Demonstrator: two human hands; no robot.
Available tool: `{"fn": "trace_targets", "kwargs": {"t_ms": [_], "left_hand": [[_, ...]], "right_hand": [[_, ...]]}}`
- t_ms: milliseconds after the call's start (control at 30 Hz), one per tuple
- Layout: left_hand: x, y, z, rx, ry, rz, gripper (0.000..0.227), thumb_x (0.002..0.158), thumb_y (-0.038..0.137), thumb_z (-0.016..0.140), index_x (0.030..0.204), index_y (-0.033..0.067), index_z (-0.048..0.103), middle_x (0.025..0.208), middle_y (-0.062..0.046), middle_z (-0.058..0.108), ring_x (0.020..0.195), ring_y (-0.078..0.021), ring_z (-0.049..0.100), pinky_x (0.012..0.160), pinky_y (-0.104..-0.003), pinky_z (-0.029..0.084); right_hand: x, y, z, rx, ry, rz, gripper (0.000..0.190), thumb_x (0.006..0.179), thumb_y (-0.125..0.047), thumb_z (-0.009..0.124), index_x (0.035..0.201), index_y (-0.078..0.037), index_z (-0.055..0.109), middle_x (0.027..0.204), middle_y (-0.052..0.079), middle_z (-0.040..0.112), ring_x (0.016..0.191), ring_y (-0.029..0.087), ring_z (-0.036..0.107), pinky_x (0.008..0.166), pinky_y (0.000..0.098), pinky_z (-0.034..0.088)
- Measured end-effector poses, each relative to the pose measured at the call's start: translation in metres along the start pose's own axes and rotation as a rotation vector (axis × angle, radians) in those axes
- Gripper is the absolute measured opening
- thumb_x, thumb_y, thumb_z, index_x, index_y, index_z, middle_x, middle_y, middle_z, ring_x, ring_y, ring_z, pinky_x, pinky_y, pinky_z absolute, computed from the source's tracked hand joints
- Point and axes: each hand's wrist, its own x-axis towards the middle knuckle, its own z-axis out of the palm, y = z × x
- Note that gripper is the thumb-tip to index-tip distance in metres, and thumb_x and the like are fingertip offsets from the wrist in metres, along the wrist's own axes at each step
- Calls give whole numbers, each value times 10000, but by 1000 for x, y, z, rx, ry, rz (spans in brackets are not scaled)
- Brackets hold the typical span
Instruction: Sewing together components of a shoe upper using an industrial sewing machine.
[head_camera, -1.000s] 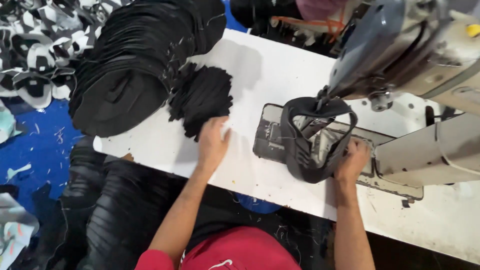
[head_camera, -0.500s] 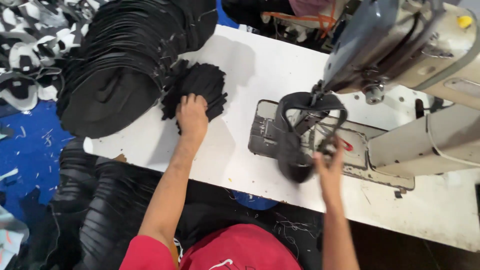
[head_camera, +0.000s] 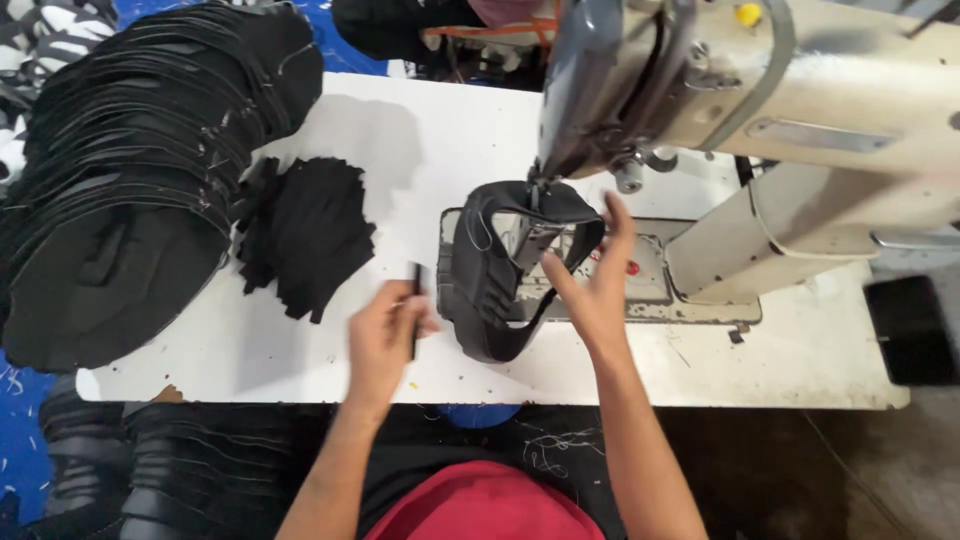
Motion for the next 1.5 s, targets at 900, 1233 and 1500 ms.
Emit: {"fn": "trace_targets", "kwargs": {"t_ms": [900, 1233, 1500], "left_hand": [[39, 91, 80, 23, -150, 201, 107, 1043, 92, 567, 977, 11, 590, 828, -55, 731, 736, -117, 659, 640, -259, 501], [59, 55, 89, 45, -57, 338, 129, 970, 45, 675, 1086, -1, 709, 816, -65, 669, 715, -102, 604, 640, -265, 494], [48, 63, 91, 229, -31, 339, 128, 902, 111, 781, 979, 23, 727, 836, -62, 708, 722, -154, 703, 650, -289, 543]], "right_hand": [[-5, -24, -10, -543, -6, -444, 433, 819, 71, 640, 1196, -111, 751, 1272, 75, 692, 1281, 359, 580, 1067, 470, 475], [-8, -9, -2, -502, 67, -410, 315, 825, 46, 768, 1107, -96, 765, 1256, 62, 712, 1278, 346, 613, 1056, 441, 510], [-6, -15, -4, -498, 52, -429, 290, 813, 65, 742, 1070, -68, 765, 1263, 76, 706, 1287, 364, 601, 1068, 451, 509]]}}
